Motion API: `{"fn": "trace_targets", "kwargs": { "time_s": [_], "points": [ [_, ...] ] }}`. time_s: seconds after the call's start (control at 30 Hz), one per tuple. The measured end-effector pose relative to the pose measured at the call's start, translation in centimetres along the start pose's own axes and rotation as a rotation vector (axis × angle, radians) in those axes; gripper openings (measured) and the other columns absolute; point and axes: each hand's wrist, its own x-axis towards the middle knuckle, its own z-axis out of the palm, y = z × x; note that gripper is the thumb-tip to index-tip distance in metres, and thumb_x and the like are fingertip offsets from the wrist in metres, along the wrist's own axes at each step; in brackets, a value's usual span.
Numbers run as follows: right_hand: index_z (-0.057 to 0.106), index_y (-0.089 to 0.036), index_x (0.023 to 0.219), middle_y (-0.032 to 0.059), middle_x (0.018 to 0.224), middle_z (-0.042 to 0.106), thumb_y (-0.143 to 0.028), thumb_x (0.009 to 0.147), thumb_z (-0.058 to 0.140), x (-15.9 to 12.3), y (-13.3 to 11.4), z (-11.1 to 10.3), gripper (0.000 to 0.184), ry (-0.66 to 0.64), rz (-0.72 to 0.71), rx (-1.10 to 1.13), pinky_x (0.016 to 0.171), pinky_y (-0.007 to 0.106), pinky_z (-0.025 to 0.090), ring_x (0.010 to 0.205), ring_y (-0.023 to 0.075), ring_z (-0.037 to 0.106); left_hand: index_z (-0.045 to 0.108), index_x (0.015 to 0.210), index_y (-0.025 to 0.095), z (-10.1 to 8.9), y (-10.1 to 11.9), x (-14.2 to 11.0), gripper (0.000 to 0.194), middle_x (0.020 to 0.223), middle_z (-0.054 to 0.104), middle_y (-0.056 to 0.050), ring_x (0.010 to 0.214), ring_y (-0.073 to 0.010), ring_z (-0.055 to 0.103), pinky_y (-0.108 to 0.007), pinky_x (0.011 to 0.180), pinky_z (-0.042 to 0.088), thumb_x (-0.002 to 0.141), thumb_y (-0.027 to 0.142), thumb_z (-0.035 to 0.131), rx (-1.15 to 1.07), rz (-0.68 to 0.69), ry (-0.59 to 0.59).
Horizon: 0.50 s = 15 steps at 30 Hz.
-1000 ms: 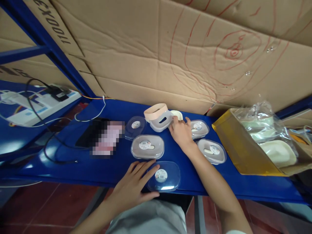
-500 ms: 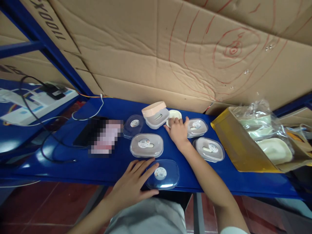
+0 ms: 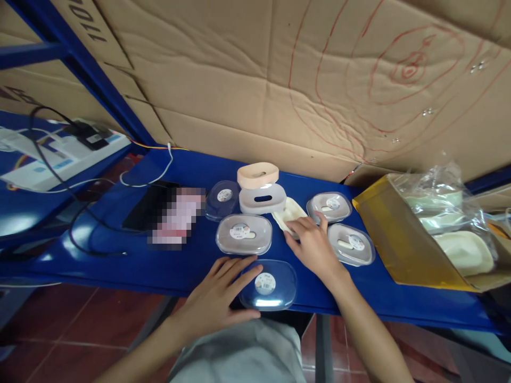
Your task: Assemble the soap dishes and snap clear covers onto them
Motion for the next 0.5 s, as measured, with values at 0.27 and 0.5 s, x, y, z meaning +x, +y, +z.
{"fn": "trace_targets", "kwargs": {
  "time_s": [0.27,0.5],
  "points": [
    [0.072,-0.031,0.130,0.0033,0.123,0.080,-0.028,0.110,0.063,-10.1,-0.4,0.1,0.022,0.110,0.040,0.151,0.138,0.066,0.013,0.123,0.0264,0.076,0.047,0.159,0.029,-1.0,-0.5,-0.2,0.088,0.157,0.063,-0.012,0.131,-0.0342,0.064,-0.056,0.113,0.052,0.090,0.069,0.084,-0.191,0.002,0.048],
    [0.068,-0.035,0.144,0.0067,0.141,0.073,-0.020,0.110,0.060,-12.5,0.1,0.4,0.038,0.145,0.050,0.187,0.135,0.069,0.030,0.143,0.0291,0.065,0.048,0.160,0.028,-0.4,-0.3,0.0,0.084,0.160,0.061,-0.013,0.136,-0.0370,0.063,-0.060,0.115,0.049,0.093,0.066,0.082,-0.083,0.020,0.014]
  ]
}}
